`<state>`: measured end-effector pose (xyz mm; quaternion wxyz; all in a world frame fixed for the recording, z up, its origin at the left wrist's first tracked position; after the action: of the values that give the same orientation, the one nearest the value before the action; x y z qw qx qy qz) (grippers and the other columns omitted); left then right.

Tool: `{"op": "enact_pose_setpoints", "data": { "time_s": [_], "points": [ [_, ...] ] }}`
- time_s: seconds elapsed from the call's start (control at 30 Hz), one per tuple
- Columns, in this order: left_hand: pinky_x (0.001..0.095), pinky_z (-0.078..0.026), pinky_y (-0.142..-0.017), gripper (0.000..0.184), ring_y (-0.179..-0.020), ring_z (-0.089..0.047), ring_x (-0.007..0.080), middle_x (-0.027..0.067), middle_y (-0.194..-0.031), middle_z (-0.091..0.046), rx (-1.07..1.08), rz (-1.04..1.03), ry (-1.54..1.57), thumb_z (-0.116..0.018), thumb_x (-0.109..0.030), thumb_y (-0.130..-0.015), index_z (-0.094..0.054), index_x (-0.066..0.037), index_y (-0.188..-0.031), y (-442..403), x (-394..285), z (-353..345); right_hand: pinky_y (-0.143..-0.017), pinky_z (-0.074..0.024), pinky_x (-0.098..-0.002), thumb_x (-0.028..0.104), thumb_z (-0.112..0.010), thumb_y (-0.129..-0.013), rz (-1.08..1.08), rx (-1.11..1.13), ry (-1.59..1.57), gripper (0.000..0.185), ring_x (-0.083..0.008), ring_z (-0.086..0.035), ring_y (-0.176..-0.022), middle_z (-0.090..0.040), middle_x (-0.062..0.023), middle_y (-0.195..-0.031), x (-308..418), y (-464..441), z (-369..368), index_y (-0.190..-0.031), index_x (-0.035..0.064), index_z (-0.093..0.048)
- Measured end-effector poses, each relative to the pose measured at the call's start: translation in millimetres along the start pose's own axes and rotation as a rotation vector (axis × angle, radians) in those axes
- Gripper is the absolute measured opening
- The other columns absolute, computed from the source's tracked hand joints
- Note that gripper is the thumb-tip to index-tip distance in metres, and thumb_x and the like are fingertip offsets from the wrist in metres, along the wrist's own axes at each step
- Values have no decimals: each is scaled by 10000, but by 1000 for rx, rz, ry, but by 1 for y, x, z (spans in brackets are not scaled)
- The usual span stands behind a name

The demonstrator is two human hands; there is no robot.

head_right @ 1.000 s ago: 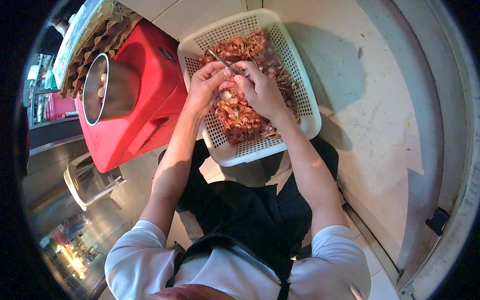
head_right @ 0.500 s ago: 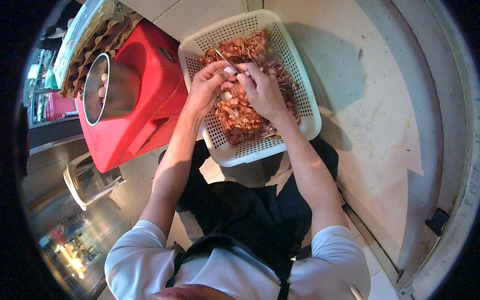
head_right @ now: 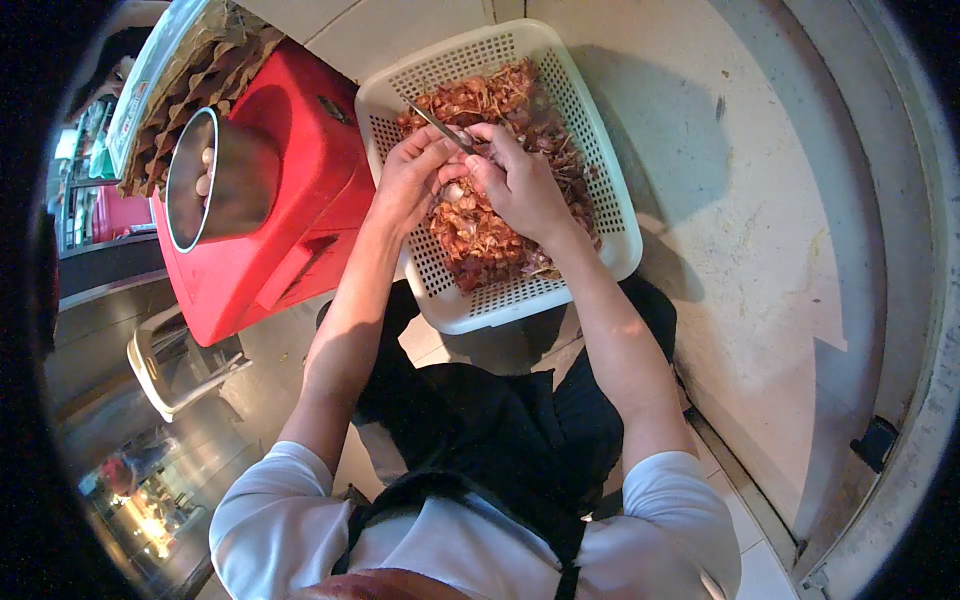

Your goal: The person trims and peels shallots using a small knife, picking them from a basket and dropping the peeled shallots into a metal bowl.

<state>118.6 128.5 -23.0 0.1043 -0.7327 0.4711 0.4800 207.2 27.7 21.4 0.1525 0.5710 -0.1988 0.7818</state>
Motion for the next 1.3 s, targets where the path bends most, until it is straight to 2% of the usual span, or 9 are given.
{"op": "enact_pose_setpoints", "data": {
  "time_s": [0.23,0.53,0.63,0.73,0.87,0.97,1.1,1.2,1.3],
  "points": [
    [280,-571,-761,182,-826,-681,187,118,-949,-665,-14,18,-12,-620,-48,-909,-585,43,-1063,0,1,2,-620,-537,-359,131,-536,-961,-9,-41,31,248,-251,-705,-707,-692,-145,-801,0,1,1,-1188,34,-561],
    [282,-573,-754,183,-809,-674,173,105,-939,-669,2,30,-72,-633,-55,-906,-602,39,-1060,-3,2,3,-603,-513,-401,144,-553,-960,91,-83,72,219,-339,-683,-728,-647,-208,-805,3,1,4,-1153,48,-587],
    [278,-573,-752,176,-806,-670,165,99,-941,-671,8,40,-93,-636,-60,-909,-610,32,-1056,-2,1,3,-605,-518,-384,149,-562,-958,1,-80,141,218,-300,-691,-712,-659,-185,-789,0,0,9,-1142,37,-593],
    [275,-580,-762,177,-821,-679,165,98,-963,-671,6,52,-94,-600,-52,-924,-604,34,-1079,1,-1,2,-605,-521,-355,157,-572,-956,-5,-131,78,248,-235,-691,-685,-665,-143,-744,-1,-4,24,-1170,33,-586],
    [272,-574,-764,171,-823,-667,159,94,-952,-669,-30,23,-46,-635,-53,-911,-613,29,-1061,-2,0,6,-610,-518,-330,142,-572,-955,-99,-40,4,317,-181,-667,-656,-661,-114,-729,-3,1,10,-1247,26,-535],
    [274,-574,-773,174,-832,-668,163,92,-956,-668,-21,21,-23,-635,-49,-912,-612,30,-1065,-6,2,10,-661,-511,-295,155,-546,-964,-61,2,-14,386,-124,-656,-700,-681,-91,-754,-1,2,0,-1329,46,-480],
    [276,-575,-776,175,-853,-673,171,97,-962,-671,-26,-3,-21,-648,-52,-904,-614,31,-1053,-1,0,4,-658,-525,-300,142,-544,-963,-27,13,43,321,-140,-662,-698,-690,-95,-822,-4,0,1,-1267,40,-527],
    [275,-574,-771,174,-851,-677,170,98,-961,-676,-32,-15,-23,-659,-59,-899,-620,26,-1045,-1,0,3,-587,-512,-338,120,-566,-940,17,-51,20,270,-197,-665,-637,-644,-112,-705,1,0,2,-1198,41,-561],
    [261,-568,-756,182,-831,-679,157,88,-945,-684,-46,-19,-52,-672,-74,-894,-625,19,-1043,-1,1,6,-590,-516,-351,117,-565,-937,5,-42,57,260,-226,-678,-651,-641,-129,-707,0,-1,2,-1187,44,-570]
  ]
}}
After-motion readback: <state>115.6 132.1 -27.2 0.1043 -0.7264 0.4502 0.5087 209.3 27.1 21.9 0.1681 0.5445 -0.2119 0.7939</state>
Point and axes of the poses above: each hand's wrist, its own y-axis away from the middle knuckle, its own z-axis out of the back of the hand, x = y × z, the point moved 9 cm from there along -y, towards the middle knuckle
